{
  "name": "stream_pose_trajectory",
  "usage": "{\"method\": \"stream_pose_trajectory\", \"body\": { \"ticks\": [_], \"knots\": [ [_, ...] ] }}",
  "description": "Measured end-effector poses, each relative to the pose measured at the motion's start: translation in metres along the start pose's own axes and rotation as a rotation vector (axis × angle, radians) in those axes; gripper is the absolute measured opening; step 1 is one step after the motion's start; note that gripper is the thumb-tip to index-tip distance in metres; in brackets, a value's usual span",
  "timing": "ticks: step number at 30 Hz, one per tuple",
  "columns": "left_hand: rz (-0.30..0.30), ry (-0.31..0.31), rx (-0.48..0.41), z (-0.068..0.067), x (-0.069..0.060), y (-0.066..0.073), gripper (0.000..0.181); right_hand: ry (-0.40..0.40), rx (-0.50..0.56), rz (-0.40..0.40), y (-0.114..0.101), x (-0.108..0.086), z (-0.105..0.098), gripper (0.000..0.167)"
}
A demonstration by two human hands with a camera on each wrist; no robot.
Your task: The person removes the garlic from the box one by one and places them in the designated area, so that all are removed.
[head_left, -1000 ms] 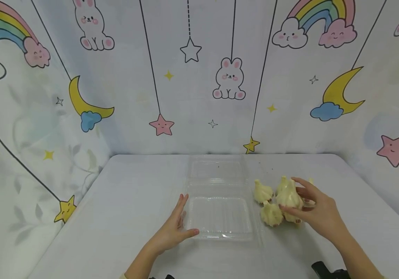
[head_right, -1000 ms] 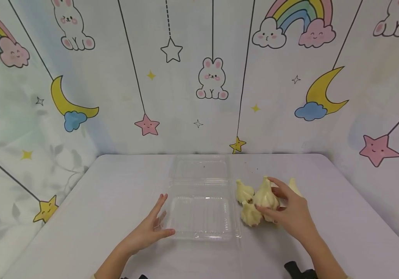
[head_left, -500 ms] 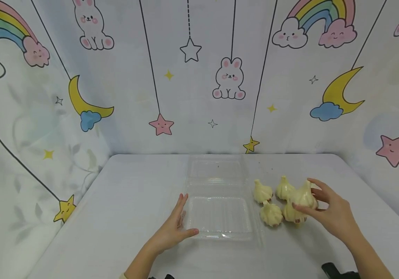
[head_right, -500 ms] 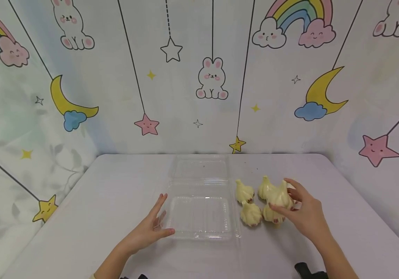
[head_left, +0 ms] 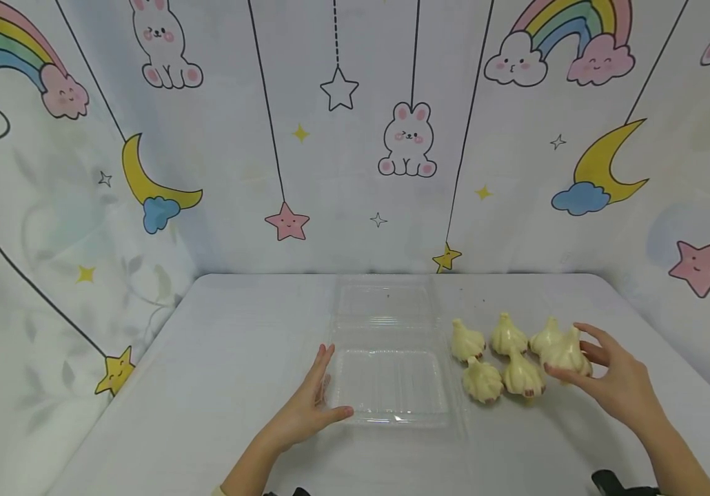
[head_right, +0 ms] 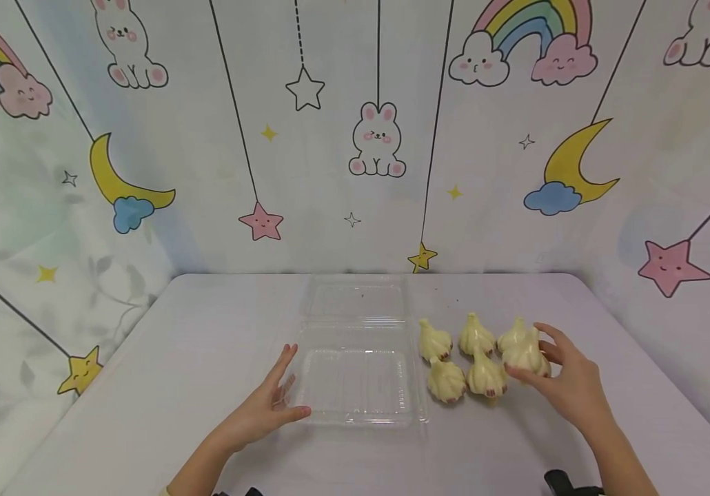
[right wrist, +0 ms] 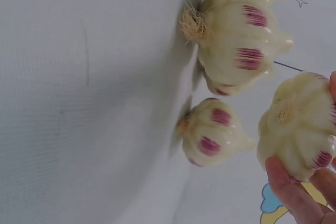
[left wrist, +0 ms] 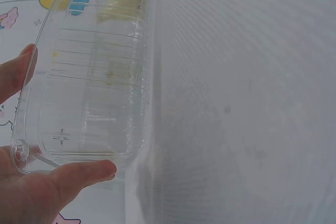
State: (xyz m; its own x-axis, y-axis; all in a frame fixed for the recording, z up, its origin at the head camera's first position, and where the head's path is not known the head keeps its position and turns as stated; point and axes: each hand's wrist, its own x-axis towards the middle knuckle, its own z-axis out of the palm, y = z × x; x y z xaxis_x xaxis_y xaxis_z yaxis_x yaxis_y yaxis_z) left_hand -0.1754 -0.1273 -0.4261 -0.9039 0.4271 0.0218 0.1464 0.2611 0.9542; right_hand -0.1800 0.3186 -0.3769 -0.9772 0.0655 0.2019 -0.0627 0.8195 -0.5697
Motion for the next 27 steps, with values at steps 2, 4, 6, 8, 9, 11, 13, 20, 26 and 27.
{"method": "stream_pose_trajectory", "body": {
  "ticks": [2, 4, 6, 8, 9, 11, 13, 20, 26, 27],
  "knots": [
    [0.000, 0.001, 0.000, 0.000, 0.000, 0.000, 0.099, 0.001, -0.002, -0.003, 0.003, 0.000, 0.000, 0.088],
    [-0.002, 0.000, -0.002, 0.000, 0.000, 0.000, 0.099, -0.005, -0.002, -0.007, 0.006, 0.000, 0.000, 0.088],
    [-0.001, 0.000, -0.002, 0.000, 0.000, 0.000, 0.098, -0.010, -0.005, -0.013, 0.009, 0.000, 0.001, 0.087],
    [-0.001, 0.000, -0.003, 0.000, 0.000, 0.000, 0.098, -0.013, -0.013, -0.020, 0.012, 0.001, 0.002, 0.087],
    [-0.001, 0.001, -0.002, 0.000, 0.000, 0.000, 0.098, -0.015, -0.016, -0.023, 0.014, 0.001, 0.004, 0.087],
    [0.002, 0.002, -0.002, 0.000, 0.000, 0.001, 0.098, -0.015, -0.018, -0.029, 0.016, 0.002, 0.005, 0.087],
    [0.002, 0.000, -0.002, 0.000, -0.001, 0.000, 0.098, -0.022, -0.013, -0.040, 0.018, 0.003, 0.007, 0.087],
    [0.004, -0.005, -0.008, -0.001, -0.001, 0.000, 0.098, -0.074, -0.021, -0.058, 0.025, 0.007, 0.010, 0.085],
    [-0.001, -0.003, -0.010, -0.001, -0.001, 0.001, 0.098, -0.131, -0.044, -0.011, 0.025, 0.009, 0.012, 0.089],
    [0.001, -0.006, -0.011, -0.001, -0.001, 0.001, 0.098, -0.133, -0.044, -0.007, 0.025, 0.010, 0.012, 0.089]
  ]
}}
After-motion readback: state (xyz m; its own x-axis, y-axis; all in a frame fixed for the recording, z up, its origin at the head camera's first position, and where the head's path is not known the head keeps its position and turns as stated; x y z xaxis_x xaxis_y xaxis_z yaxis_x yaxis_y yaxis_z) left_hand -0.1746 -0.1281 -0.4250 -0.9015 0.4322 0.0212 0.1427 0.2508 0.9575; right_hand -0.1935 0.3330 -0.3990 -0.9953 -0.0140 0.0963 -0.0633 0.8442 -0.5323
